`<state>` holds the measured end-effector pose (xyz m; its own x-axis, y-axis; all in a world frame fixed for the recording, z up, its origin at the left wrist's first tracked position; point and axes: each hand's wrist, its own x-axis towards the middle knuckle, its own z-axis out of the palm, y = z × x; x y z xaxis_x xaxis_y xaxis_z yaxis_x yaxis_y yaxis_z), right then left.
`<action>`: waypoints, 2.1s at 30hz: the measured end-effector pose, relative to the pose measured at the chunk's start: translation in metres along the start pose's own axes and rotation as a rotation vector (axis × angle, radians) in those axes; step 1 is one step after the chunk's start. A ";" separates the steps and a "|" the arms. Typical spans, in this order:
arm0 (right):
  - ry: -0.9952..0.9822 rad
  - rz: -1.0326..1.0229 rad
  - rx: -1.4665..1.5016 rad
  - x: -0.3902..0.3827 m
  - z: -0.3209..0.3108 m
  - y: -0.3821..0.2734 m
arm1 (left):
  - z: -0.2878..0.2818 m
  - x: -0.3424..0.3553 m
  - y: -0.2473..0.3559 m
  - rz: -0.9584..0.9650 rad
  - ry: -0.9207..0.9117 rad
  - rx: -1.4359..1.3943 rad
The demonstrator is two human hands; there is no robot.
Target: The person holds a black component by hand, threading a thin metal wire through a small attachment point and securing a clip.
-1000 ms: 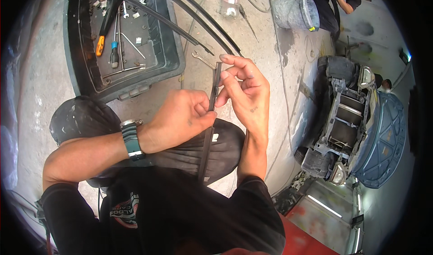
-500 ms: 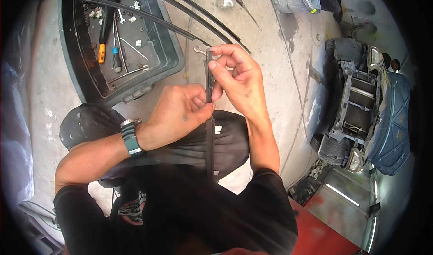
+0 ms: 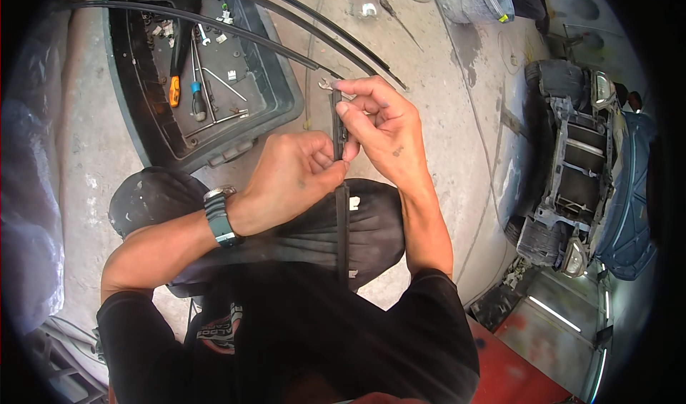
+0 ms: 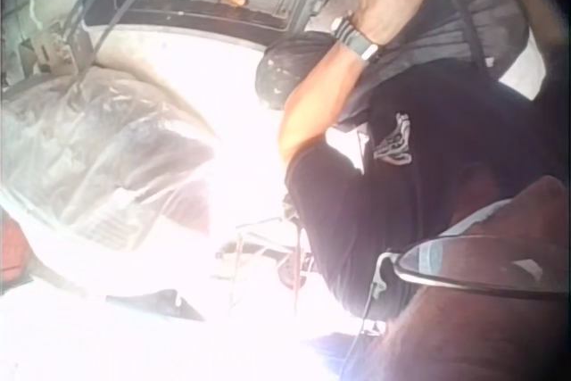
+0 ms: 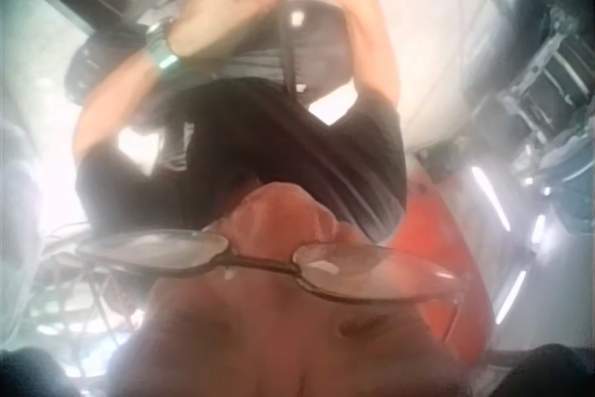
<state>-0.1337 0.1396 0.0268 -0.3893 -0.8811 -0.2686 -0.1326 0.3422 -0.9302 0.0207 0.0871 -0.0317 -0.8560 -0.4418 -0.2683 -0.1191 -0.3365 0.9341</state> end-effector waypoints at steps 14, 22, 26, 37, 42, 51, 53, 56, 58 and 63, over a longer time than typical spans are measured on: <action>-0.029 0.004 0.054 0.001 -0.007 0.001 | -0.008 0.002 0.013 -0.125 -0.139 -0.096; -0.023 0.005 0.050 0.004 -0.016 0.005 | -0.014 0.007 0.012 -0.098 -0.245 -0.178; -0.034 0.008 0.032 0.006 -0.018 0.006 | -0.011 0.006 0.012 -0.081 -0.220 -0.103; -0.078 0.025 0.138 0.010 -0.020 0.007 | -0.011 0.007 0.015 -0.130 -0.221 -0.087; -0.043 0.020 0.108 0.009 -0.017 0.006 | -0.011 0.006 0.014 -0.128 -0.222 -0.053; -0.011 -0.017 -0.001 0.012 -0.011 0.005 | -0.013 0.009 0.012 -0.157 -0.087 -0.253; 0.005 -0.028 -0.013 0.011 -0.013 0.005 | -0.012 0.014 0.016 -0.123 -0.012 -0.360; 0.007 -0.012 0.031 0.012 -0.011 0.008 | -0.011 0.018 0.011 -0.064 0.068 -0.359; -0.007 0.027 0.086 0.014 -0.011 0.009 | -0.010 0.019 0.010 -0.041 0.094 -0.320; -0.131 0.152 0.162 0.017 -0.020 0.012 | -0.008 0.019 0.013 -0.001 0.150 -0.217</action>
<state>-0.1604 0.1359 0.0160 -0.2708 -0.8621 -0.4283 0.0697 0.4262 -0.9019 0.0068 0.0674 -0.0269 -0.7698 -0.5545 -0.3161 0.0046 -0.5001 0.8659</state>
